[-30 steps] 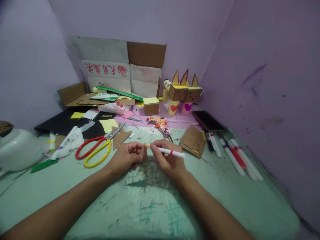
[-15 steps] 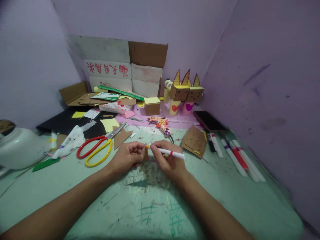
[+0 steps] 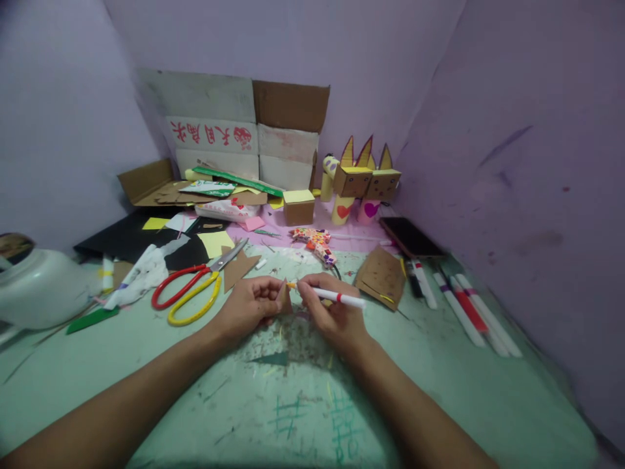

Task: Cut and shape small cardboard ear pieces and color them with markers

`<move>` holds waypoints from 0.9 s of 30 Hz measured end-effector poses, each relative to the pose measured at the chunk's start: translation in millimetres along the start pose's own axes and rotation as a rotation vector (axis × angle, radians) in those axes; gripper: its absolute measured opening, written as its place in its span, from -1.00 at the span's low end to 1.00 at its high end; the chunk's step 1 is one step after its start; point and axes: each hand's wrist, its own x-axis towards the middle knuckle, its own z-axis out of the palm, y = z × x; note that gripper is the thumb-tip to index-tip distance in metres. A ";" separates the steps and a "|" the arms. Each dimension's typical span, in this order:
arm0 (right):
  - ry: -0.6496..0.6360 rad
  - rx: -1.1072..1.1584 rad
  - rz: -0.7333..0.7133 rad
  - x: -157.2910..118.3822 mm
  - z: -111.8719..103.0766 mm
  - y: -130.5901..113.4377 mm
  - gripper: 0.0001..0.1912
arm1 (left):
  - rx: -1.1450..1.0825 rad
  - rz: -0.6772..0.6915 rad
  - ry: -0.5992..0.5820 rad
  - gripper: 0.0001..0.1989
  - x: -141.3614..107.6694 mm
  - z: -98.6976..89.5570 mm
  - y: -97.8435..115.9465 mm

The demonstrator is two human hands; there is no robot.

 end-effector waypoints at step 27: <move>-0.018 0.049 0.002 -1.1 1.6 0.2 -0.80 | -0.026 -0.010 0.003 -0.80 -0.2 -0.3 1.7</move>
